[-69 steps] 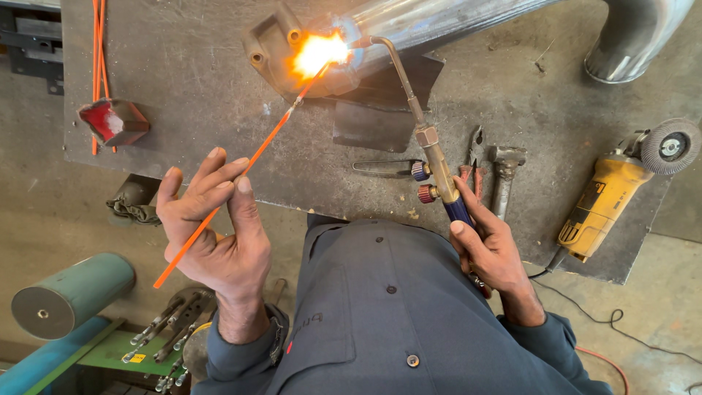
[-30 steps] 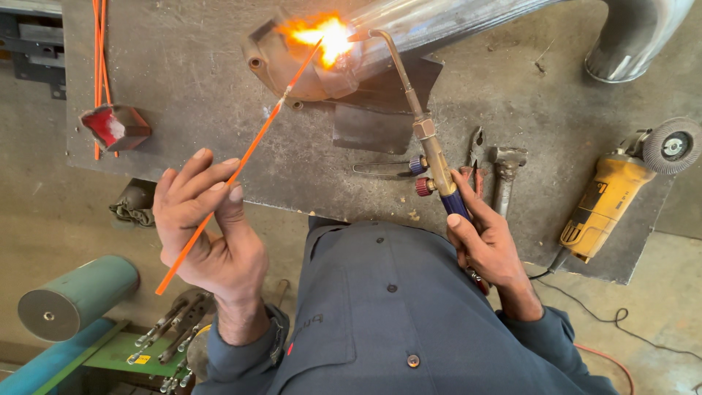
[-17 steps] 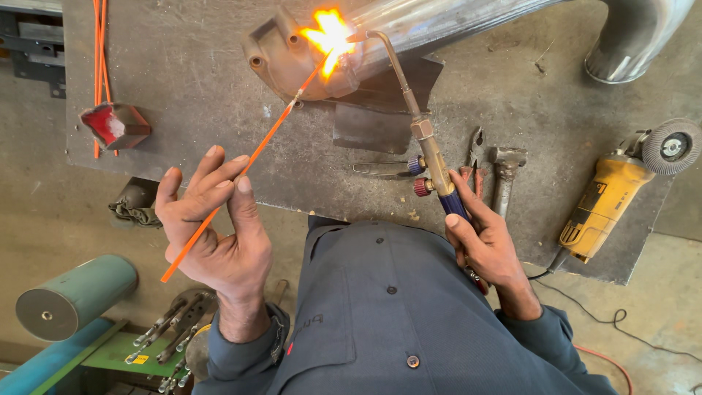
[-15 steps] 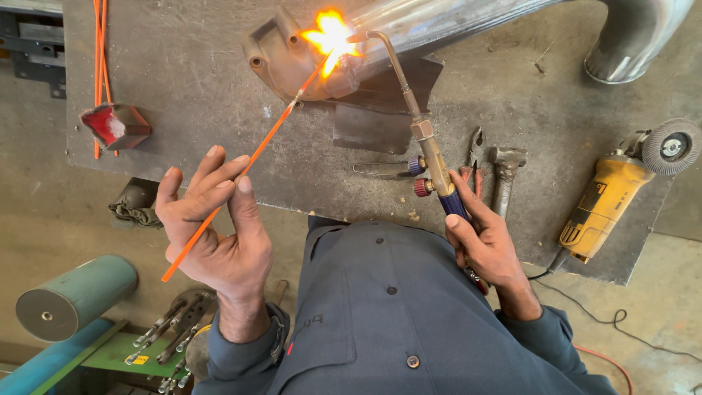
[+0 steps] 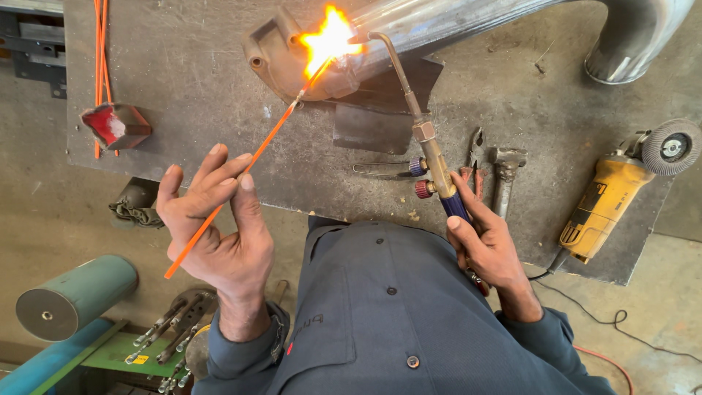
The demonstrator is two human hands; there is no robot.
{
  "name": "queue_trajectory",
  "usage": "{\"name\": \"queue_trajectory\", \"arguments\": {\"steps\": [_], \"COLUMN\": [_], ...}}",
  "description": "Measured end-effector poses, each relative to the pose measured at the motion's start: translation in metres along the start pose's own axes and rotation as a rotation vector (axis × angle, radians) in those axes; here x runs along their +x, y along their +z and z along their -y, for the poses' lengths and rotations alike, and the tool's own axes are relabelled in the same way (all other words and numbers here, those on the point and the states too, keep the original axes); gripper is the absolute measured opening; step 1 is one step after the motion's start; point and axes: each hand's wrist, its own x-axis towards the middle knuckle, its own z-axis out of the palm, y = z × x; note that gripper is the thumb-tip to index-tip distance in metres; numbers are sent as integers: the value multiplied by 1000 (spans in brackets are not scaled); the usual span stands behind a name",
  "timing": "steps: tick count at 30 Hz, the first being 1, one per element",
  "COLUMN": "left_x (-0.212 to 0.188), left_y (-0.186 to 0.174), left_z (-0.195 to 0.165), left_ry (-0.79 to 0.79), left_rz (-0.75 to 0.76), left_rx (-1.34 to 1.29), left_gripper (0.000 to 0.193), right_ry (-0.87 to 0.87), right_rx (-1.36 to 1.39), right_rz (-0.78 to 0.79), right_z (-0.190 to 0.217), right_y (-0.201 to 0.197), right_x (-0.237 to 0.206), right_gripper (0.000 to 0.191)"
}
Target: The person holds an oxy-acetylene torch in one hand and an orange filler rod in the other, heating the joint between a curved metal pipe and a flange fitting on a work table. They feed the filler rod into the flame-heated joint, melting it to build up the weld around the seam, then set the torch and rod down on the table.
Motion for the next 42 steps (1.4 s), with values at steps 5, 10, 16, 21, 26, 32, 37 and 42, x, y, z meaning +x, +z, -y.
{"name": "queue_trajectory", "arguments": {"steps": [5,10,16,21,26,32,37,42], "left_x": [1,1,0,1,2,3,3,2], "left_y": [2,1,-1,1,2,4,2,1], "left_z": [3,2,-1,1,3,4,2,1], "left_ry": [4,5,13,11,10,7,22,31], "left_rz": [-5,-8,13,7,4,-1,12,15], "left_rx": [-19,-10,23,29,-3,-21,14,58], "left_gripper": [25,24,24,23,25,25,25,25], "right_ry": [12,-5,13,19,-12,-17,-10,-2], "right_rx": [-5,-4,-16,-10,-4,10,-16,-15], "right_rz": [-9,2,1,2,15,8,5,3], "right_z": [-2,-5,-6,-6,-6,-6,-5,-4], "right_y": [-1,-3,-6,-6,-5,-4,-4,-4], "right_x": [0,-1,-3,-3,-1,1,0,-1], "right_gripper": [68,68,68,68,68,69,68,67]}}
